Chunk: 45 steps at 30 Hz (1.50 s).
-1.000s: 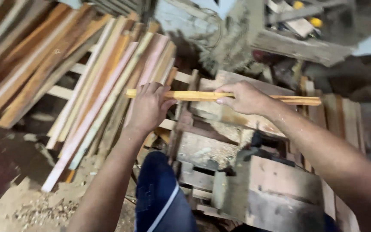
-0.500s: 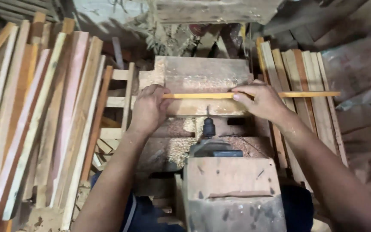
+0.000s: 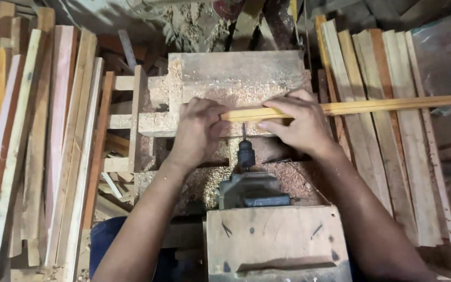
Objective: The person feeds thin wooden strips one at a time along the fence of a spinning router table, pressing each strip against the rotating bit to shape its edge, then places the finished strip onto a growing pile of boards beside the machine and picks up the next strip.
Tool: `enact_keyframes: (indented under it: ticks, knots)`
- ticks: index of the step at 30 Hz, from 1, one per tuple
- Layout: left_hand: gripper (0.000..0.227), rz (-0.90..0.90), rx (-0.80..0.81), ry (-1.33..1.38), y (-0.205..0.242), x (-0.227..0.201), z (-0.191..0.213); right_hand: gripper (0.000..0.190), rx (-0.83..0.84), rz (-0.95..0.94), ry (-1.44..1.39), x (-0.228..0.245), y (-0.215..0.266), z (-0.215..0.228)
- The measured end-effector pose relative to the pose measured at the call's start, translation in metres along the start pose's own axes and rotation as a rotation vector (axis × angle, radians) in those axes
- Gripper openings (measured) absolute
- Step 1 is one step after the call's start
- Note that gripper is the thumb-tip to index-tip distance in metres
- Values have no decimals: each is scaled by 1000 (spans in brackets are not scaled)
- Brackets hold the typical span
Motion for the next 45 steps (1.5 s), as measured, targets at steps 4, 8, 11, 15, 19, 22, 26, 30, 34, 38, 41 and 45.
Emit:
enact_keyframes:
  ticks: [4,8,11,15,19,22,26,30,34,38,41,45]
  knots:
    - [25,-64,-16,-1,-6,-8,-7,32,-25,-25,-59,-11,-1,-2]
    - [21,-36,13,22,-8,-22,2,29,-36,-11,-100,4,-7,6]
    - [21,-69,4,17,-9,-27,4,26,-35,-19,-97,0,-4,6]
    - [17,-90,-5,-8,-6,-28,3,29,-32,-25,-88,-1,-3,7]
    - [20,-109,-5,37,-7,-29,6,29,-37,-20,-76,-5,1,5]
    - [19,-122,-20,67,-5,-25,3,30,-19,-21,-61,-3,1,4]
    - [16,-122,-10,109,-5,-30,7,30,-23,-43,-55,-11,8,2]
    - [19,-88,31,46,-2,-31,4,31,-35,-55,-61,4,0,7]
    - [26,-110,-16,-8,-5,-28,-1,29,-61,-13,-40,-7,3,-3]
    - [22,-60,1,-37,0,-15,-5,28,-54,-6,-64,-2,-2,-7]
    - [21,-49,20,-33,5,-7,-9,26,-25,4,-85,-2,-1,-10]
    - [18,-34,46,-37,3,-4,-10,24,-19,16,-69,2,-3,-11]
Point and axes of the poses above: each hand's wrist, its own y-axis away from the middle knuckle, its own z-axis out of the back of the hand, x = y × z, the point moved 10 cm from there along -y, towards the middle knuckle, and after that the axes turned 1 degree about -y, right-handed, at the moved point
